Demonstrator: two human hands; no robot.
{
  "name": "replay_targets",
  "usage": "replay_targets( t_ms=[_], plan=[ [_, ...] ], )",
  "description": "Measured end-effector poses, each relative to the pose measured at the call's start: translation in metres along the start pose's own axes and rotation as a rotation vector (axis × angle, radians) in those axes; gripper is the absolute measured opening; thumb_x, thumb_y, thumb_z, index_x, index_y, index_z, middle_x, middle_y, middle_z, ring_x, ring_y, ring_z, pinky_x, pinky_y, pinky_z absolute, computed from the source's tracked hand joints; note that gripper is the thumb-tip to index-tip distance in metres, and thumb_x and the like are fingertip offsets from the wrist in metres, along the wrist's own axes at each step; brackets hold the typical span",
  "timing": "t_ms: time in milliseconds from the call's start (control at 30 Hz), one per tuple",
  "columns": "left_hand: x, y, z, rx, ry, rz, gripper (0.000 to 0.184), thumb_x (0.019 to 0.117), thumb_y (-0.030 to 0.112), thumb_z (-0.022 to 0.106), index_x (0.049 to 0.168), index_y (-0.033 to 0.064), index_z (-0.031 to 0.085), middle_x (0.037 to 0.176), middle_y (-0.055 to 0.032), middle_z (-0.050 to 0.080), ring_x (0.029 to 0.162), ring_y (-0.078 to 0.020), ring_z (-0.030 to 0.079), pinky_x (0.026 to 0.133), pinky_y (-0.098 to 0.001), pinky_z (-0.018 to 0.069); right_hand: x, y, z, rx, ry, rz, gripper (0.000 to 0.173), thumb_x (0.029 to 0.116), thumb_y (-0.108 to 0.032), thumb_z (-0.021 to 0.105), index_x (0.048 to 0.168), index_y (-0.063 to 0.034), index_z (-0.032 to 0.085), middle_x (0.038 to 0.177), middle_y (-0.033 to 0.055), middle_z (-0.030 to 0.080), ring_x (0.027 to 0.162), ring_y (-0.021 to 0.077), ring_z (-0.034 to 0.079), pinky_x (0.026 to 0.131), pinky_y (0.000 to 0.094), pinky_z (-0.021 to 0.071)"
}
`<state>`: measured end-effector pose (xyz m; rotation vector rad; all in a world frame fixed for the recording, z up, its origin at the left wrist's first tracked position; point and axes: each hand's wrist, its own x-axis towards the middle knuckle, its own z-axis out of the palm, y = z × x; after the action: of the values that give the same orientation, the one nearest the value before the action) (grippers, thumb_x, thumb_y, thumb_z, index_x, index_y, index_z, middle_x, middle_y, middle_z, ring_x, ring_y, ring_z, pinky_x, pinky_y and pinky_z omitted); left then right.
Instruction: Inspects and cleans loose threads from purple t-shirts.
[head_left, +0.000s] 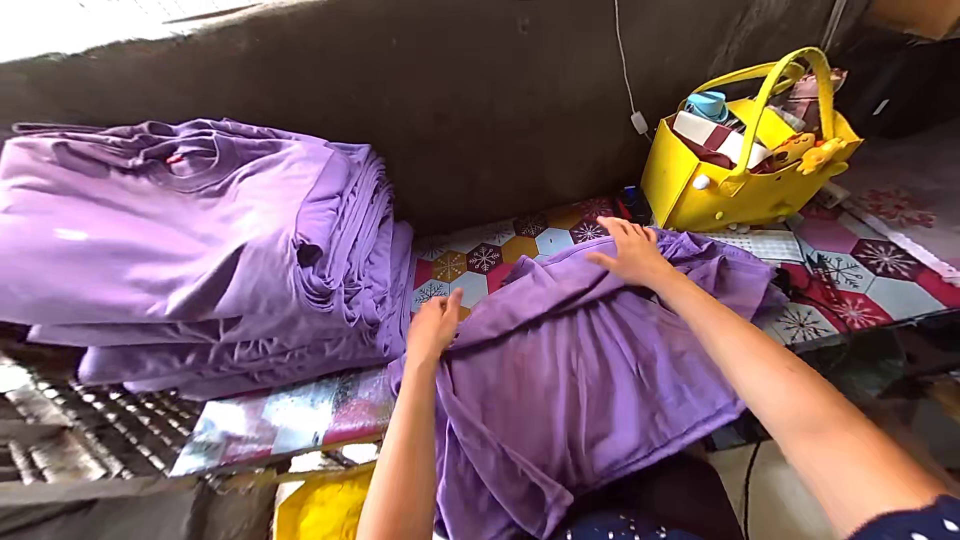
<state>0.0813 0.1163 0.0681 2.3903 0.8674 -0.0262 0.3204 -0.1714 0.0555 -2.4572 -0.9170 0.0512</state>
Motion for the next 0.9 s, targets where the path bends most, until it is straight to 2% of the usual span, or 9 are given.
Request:
replay_targets(
  t_ms=[67, 133, 233, 333, 400, 500, 600, 733, 900],
  plan=[
    [0.041, 0.005, 0.029, 0.006, -0.313, -0.132, 0.086, 0.1062, 0.064, 0.022, 0.137, -0.0078, 0.057, 0.140, -0.0342, 0.054, 0.137, -0.0476, 0.048, 0.113, -0.0663, 0.0329, 0.028, 0.021, 0.023, 0.063, -0.106, 0.222, 0.103, 0.0885, -0.063, 0.071, 0.162, -0.0055, 0.027, 0.157, 0.0293, 0.040, 0.145, 0.0520, 0.035, 0.111, 0.0779, 0.0228],
    [0.062, 0.020, 0.048, -0.047, -0.446, -0.076, 0.079, 0.1056, 0.062, 0.036, 0.139, -0.0066, 0.056, 0.140, -0.0316, 0.055, 0.136, -0.0427, 0.050, 0.114, -0.0621, 0.0343, 0.039, 0.030, 0.036, 0.064, -0.085, 0.161, 0.070, 0.0884, -0.051, 0.078, 0.138, -0.0039, 0.062, 0.137, 0.0275, 0.057, 0.133, 0.0515, 0.046, 0.105, 0.0778, 0.0299],
    [0.071, 0.038, 0.069, -0.523, -0.207, 0.056, 0.040, 0.1069, 0.029, 0.055, 0.123, -0.0074, 0.063, 0.111, -0.0213, 0.068, 0.103, -0.0245, 0.066, 0.097, -0.0438, 0.0510, 0.028, 0.025, 0.033, 0.097, 0.189, -0.205, 0.015, 0.0943, -0.020, 0.074, 0.101, -0.0079, 0.080, 0.115, 0.0155, 0.071, 0.121, 0.0388, 0.059, 0.110, 0.0721, 0.0268],
    [0.021, 0.047, 0.053, -1.037, 0.112, 0.183, 0.026, 0.1079, 0.019, 0.051, 0.122, 0.0015, 0.062, 0.100, -0.0023, 0.070, 0.091, -0.0056, 0.067, 0.087, -0.0300, 0.0567, -0.010, 0.020, -0.005, 0.283, 0.363, -0.431, 0.015, 0.0962, -0.011, 0.068, 0.103, -0.0002, 0.075, 0.103, 0.0134, 0.074, 0.100, 0.0246, 0.071, 0.097, 0.0491, 0.0538],
    [-0.037, 0.011, 0.028, -1.172, 0.095, 0.420, 0.017, 0.1006, 0.021, 0.058, 0.115, 0.0124, 0.062, 0.098, 0.0082, 0.072, 0.092, -0.0009, 0.068, 0.084, -0.0257, 0.0589, -0.063, 0.021, -0.051, 0.376, 0.162, -0.431, 0.015, 0.0943, -0.014, 0.068, 0.099, -0.0001, 0.073, 0.091, 0.0080, 0.072, 0.084, 0.0116, 0.067, 0.082, 0.0339, 0.0570],
    [-0.093, -0.061, -0.006, -0.789, -0.684, 0.875, 0.025, 0.1004, 0.038, 0.061, 0.101, 0.0195, 0.077, 0.100, 0.0060, 0.077, 0.098, -0.0038, 0.071, 0.091, -0.0272, 0.0573, -0.142, 0.021, -0.095, 0.365, -0.644, -0.332, 0.014, 0.0860, -0.017, 0.073, 0.088, -0.0040, 0.077, 0.079, 0.0036, 0.072, 0.072, 0.0106, 0.067, 0.071, 0.0356, 0.0560],
    [-0.120, -0.070, -0.004, -0.334, -0.848, 0.761, 0.022, 0.0912, 0.021, 0.074, 0.105, 0.0058, 0.080, 0.102, -0.0033, 0.079, 0.097, -0.0098, 0.074, 0.090, -0.0331, 0.0590, -0.150, 0.006, -0.093, 0.202, -0.939, -0.170, 0.017, 0.0905, -0.017, 0.078, 0.097, -0.0019, 0.079, 0.082, 0.0117, 0.074, 0.077, 0.0244, 0.070, 0.078, 0.0503, 0.0553],
    [-0.089, -0.060, -0.008, -0.268, -0.041, 0.570, 0.026, 0.0919, 0.027, 0.071, 0.103, 0.0043, 0.076, 0.106, -0.0057, 0.075, 0.103, -0.0147, 0.071, 0.094, -0.0368, 0.0580, -0.061, 0.015, -0.059, 0.152, -0.305, -0.224, 0.030, 0.0959, -0.016, 0.072, 0.122, -0.0017, 0.072, 0.122, 0.0168, 0.071, 0.117, 0.0313, 0.066, 0.106, 0.0533, 0.0485],
    [-0.001, -0.084, 0.013, 0.048, -0.179, -0.062, 0.115, 0.0704, 0.050, 0.092, 0.158, 0.0030, 0.032, 0.154, -0.0321, 0.039, 0.143, -0.0497, 0.038, 0.115, -0.0667, 0.0312, 0.056, 0.074, 0.046, 0.102, -0.275, 0.017, 0.125, 0.0595, -0.034, 0.101, 0.162, -0.0131, 0.032, 0.159, 0.0236, 0.039, 0.145, 0.0482, 0.037, 0.109, 0.0791, 0.0251]
  ],
)
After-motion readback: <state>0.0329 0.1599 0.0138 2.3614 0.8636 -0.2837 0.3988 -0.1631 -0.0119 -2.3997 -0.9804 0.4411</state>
